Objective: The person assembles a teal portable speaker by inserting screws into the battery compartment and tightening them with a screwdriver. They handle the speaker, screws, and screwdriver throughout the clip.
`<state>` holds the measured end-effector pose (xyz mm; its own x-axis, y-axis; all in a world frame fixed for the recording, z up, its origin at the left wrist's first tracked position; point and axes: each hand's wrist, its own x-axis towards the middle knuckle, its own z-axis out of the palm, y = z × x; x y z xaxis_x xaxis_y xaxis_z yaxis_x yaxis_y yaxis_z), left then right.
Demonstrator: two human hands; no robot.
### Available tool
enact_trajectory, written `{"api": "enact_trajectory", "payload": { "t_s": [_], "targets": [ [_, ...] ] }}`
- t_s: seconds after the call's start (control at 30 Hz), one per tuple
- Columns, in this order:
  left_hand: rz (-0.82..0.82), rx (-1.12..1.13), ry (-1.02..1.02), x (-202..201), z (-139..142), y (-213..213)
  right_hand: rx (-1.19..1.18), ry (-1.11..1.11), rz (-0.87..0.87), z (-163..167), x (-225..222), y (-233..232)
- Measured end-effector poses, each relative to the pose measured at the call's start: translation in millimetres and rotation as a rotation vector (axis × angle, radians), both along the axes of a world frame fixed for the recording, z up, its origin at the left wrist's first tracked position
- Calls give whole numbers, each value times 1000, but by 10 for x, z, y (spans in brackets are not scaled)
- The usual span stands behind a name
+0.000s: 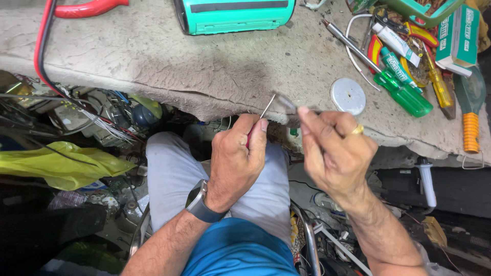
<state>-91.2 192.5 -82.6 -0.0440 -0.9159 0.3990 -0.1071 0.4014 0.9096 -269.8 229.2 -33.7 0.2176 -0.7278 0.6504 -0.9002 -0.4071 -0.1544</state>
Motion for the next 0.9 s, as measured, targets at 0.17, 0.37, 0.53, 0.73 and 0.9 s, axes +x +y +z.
{"api": "enact_trajectory", "payload": {
  "t_s": [0.17,0.37,0.53,0.73,0.9],
  "targets": [
    [-3,25,42,11,10,45,3,162,-8,-1,92,31],
    [-25,26,57,38,78,7,-25,87,-54,87,57,9],
    [-129,197,81,90,40,6,2,113,26,-9,91,80],
    [-175,135,133,125,2,-31,-11,151,-40,-22,90,-65],
    [-126,139,85,102,17,-55,-13,16,-27,75,54,24]
  ]
}}
